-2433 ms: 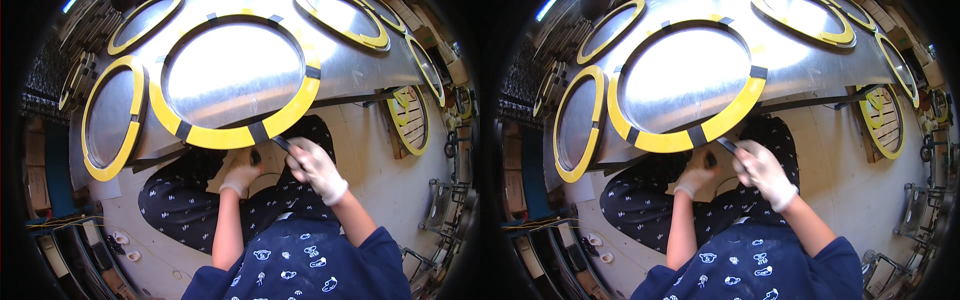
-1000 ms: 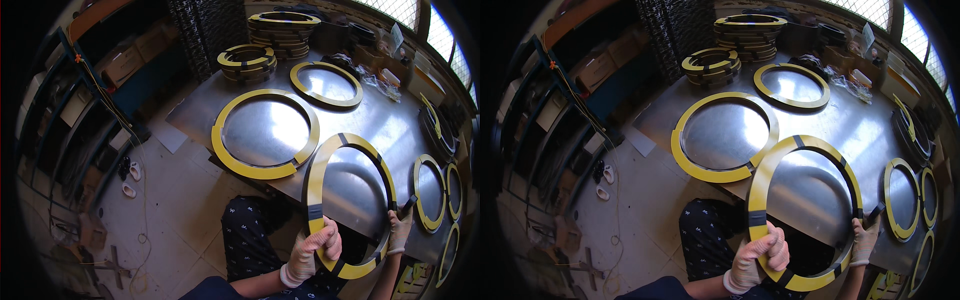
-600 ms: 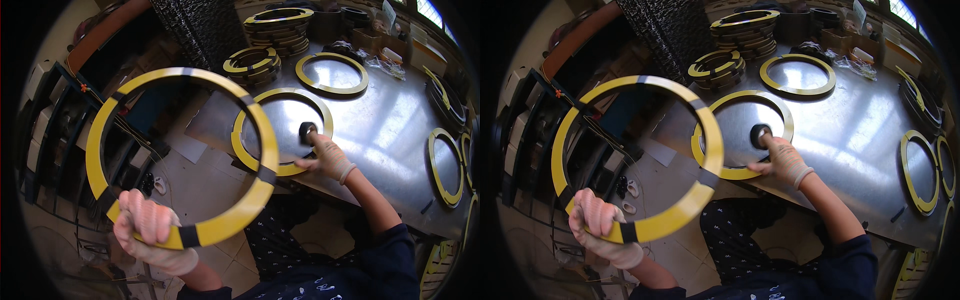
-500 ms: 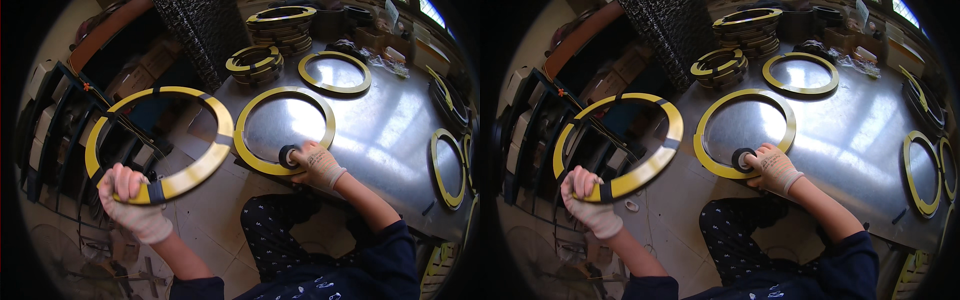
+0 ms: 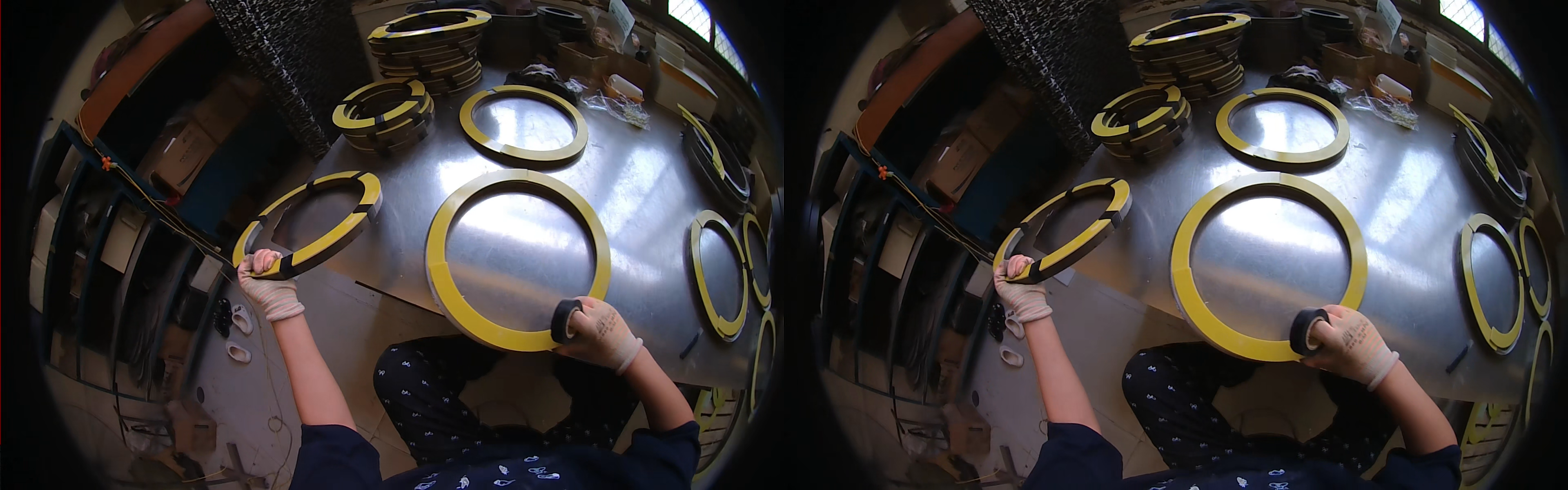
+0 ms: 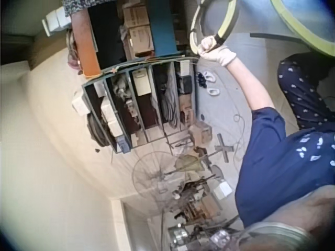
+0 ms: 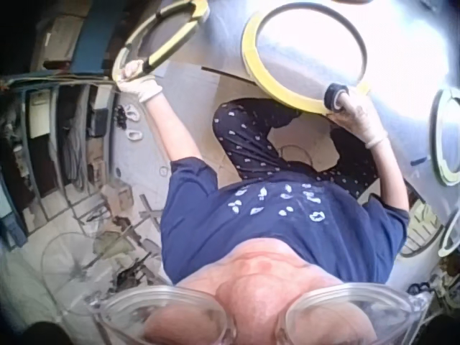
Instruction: Applying black tape to yellow circular frames on a large metal surface.
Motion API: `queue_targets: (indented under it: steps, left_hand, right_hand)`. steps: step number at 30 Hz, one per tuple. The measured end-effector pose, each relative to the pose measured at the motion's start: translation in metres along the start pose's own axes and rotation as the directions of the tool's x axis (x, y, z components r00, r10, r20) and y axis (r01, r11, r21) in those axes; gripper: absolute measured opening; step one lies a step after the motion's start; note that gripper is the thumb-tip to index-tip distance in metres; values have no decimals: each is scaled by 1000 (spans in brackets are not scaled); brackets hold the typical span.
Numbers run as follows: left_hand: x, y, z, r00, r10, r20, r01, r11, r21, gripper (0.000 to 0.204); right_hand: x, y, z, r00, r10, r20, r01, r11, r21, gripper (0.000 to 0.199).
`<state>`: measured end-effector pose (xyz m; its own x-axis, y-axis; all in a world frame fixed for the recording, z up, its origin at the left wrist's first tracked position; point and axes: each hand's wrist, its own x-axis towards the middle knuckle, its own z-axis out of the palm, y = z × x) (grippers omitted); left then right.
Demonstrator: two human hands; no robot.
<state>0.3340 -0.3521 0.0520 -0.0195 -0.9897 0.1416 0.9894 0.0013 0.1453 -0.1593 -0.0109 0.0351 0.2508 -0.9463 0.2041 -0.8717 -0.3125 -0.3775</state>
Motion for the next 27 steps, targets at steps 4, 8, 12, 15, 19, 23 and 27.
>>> queue_targets:
  steps: [4,8,12,15,19,23,27]
  left_hand:
    - [-2,-24,-41,956,109,-271,55,843,535,20]
    - [0,-10,-67,879,257,-403,390,101,915,45]
    - [6,1,-57,776,98,-623,630,-80,772,59]
    - [-11,-17,0,766,230,-601,539,-739,404,92]
    - [-96,-114,77,968,-128,215,-241,-709,662,44]
    - [-180,-233,93,8,-974,227,-968,49,244,71]
    - [-179,-286,81,-187,-970,152,-955,216,202,65]
  right_hand:
    - [-41,-1,-16,994,46,-101,-48,999,-19,40]
    - [-62,0,-22,990,54,-127,-57,998,-26,40]
    - [-76,6,-17,986,29,-167,-47,993,-107,44]
    - [-84,3,-27,995,84,-47,-90,987,-137,49]
    - [-84,-13,-58,985,141,-101,-151,984,-97,52]
    - [-66,-36,-48,975,183,-123,-191,980,-58,52]
    - [-56,-42,4,960,54,-275,-98,984,-147,44]
